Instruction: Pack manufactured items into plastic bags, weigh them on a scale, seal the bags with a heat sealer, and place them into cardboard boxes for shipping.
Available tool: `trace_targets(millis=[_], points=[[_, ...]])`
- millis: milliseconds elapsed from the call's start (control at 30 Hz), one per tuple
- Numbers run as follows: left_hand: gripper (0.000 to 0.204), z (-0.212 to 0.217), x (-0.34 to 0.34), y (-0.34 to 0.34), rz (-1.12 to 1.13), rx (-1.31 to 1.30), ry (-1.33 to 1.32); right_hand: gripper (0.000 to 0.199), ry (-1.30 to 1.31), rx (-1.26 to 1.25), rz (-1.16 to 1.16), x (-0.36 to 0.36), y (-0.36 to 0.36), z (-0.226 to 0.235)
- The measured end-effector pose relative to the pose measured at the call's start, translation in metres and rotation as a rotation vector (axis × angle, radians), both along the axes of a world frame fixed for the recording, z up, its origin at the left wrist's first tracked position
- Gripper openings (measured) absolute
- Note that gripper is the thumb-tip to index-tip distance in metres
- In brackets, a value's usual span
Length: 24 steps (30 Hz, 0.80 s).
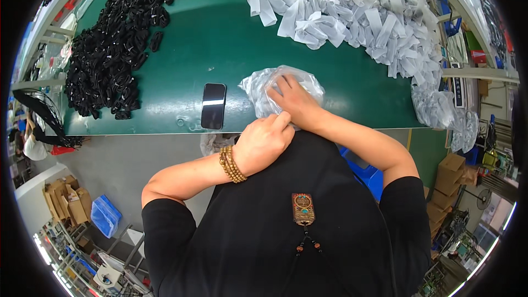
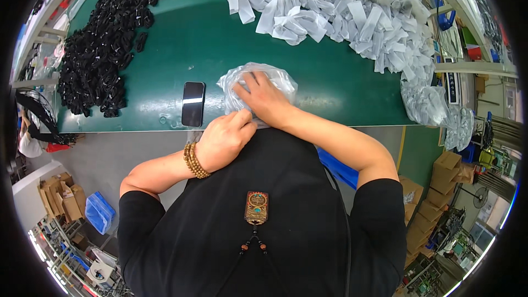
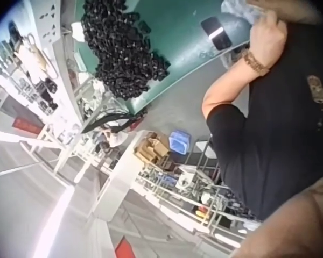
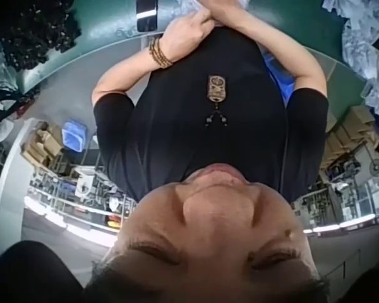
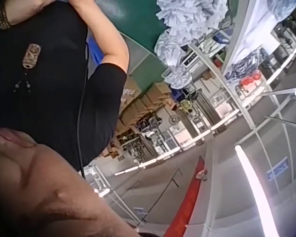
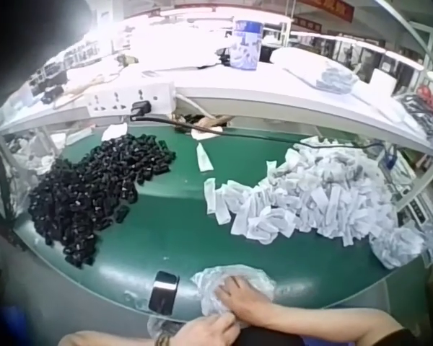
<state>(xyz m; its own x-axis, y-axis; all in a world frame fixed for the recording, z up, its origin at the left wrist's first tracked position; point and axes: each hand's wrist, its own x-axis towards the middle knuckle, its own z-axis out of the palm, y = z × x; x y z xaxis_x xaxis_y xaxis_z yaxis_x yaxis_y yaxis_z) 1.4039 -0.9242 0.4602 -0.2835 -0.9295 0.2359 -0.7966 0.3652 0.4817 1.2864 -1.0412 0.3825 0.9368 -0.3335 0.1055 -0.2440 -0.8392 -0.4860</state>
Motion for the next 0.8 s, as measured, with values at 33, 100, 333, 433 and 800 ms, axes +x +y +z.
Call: trace_targets(millis=[33,100,333,433,800], points=[[0.006,-0.001,0.002,-0.001,-0.007,-0.011,0.005,0.056,-0.043,-0.001,0.016,0.0,0.001,-0.004],[0.005,-0.001,0.006,-0.003,-0.019,-0.018,0.01,0.058,-0.013,-0.035,0.057,-0.003,-0.005,-0.007],[0.042,0.022,0.035,-0.026,-0.147,0.061,-0.363,0.072,0.112,0.456,0.14,-0.051,-0.059,0.079],[0.029,0.018,0.054,-0.034,-0.163,0.082,-0.447,0.055,0.565,0.271,0.109,-0.083,-0.069,0.104],[0.009,0.067,0.072,-0.048,-0.257,0.179,-0.454,0.014,0.286,0.091,0.164,-0.108,-0.063,0.13]])
